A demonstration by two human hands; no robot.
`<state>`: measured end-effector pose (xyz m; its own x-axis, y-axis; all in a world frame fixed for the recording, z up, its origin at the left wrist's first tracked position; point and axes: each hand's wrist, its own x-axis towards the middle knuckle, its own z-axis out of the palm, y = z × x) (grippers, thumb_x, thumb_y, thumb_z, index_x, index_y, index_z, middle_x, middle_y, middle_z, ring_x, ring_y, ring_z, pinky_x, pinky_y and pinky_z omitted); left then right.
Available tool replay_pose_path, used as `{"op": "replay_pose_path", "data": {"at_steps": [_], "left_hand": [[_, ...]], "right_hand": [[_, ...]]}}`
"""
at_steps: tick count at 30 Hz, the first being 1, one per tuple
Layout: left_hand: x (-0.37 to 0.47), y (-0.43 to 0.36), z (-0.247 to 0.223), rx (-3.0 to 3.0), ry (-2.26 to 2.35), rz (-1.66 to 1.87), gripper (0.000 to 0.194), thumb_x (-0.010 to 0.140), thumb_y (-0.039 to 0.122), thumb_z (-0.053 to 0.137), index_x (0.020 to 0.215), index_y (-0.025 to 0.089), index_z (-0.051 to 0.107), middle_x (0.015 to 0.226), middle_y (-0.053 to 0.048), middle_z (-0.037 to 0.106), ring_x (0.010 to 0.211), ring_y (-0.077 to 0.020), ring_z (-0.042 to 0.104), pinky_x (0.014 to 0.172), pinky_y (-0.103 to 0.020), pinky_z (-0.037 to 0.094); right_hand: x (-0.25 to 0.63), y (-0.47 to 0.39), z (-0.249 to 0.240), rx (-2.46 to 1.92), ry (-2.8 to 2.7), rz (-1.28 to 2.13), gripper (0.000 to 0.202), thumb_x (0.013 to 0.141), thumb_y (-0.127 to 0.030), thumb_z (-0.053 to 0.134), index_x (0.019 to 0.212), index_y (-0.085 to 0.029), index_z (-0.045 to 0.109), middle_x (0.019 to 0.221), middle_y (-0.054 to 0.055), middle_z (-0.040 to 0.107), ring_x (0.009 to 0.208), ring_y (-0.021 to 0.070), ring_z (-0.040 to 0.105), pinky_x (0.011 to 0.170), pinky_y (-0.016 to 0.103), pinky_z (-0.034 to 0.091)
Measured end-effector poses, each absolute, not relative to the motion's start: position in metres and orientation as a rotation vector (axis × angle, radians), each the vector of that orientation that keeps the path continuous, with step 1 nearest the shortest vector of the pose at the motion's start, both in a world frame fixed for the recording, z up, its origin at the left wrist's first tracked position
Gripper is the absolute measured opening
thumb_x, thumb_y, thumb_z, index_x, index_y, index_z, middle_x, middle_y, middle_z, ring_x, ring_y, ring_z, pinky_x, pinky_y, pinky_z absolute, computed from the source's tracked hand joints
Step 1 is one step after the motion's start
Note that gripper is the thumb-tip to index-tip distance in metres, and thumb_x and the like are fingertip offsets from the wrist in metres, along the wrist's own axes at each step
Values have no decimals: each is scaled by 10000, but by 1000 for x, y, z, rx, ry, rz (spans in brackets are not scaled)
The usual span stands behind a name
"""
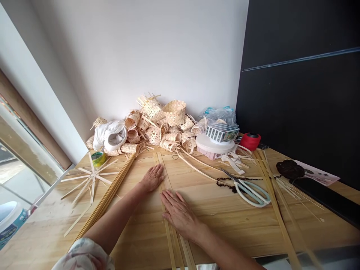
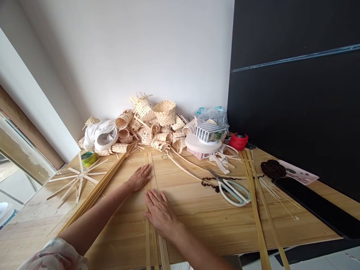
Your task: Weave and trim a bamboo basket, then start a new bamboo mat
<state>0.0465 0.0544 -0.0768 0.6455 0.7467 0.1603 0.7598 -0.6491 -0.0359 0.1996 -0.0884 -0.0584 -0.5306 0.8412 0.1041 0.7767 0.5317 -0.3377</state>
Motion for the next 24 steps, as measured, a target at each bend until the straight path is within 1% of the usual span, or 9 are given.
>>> {"op": "replay_pose_path", "data": {"at_steps": [7, 13, 18, 24], "left_hand": [[47, 54, -80, -2736, -1280, -202, 521, 912, 410, 241, 1321, 97, 314, 1389, -157, 317, 1288, -252, 274, 1029, -411, 270], [48, 54, -81, -2717, -1274, -208, 501, 911, 404, 251, 1311, 115, 337, 1375, -157, 346, 1281, -242, 296, 1026, -408, 272], [49, 54, -81, -2702, -1276, -201, 499, 911, 395, 259, 1309, 106, 343, 1375, -158, 347, 1279, -241, 300, 1024, -393, 275], [50, 52, -78, -2692, -1271, -191, 479, 911, 384, 273, 1297, 115, 363, 1368, -155, 358, 1273, -234, 313, 1012, -391, 292]], "right_hand": [[198, -91, -60, -1384, -2524, 334, 534, 891, -370, 355, 1343, -89, 311, 1404, 115, 303, 1301, 236, 235, 1070, 446, 193], [198, -89, -60, -1367, -2524, 267, 521, 890, -369, 363, 1337, -102, 328, 1391, 112, 331, 1289, 238, 268, 1063, 443, 230], [200, -87, -63, -1311, -2530, 184, 522, 882, -348, 395, 1324, -74, 350, 1374, 150, 352, 1273, 248, 301, 1052, 400, 281], [200, -85, -65, -1260, -2535, 119, 509, 876, -336, 411, 1306, -65, 379, 1347, 181, 387, 1252, 262, 338, 1031, 403, 319]]}}
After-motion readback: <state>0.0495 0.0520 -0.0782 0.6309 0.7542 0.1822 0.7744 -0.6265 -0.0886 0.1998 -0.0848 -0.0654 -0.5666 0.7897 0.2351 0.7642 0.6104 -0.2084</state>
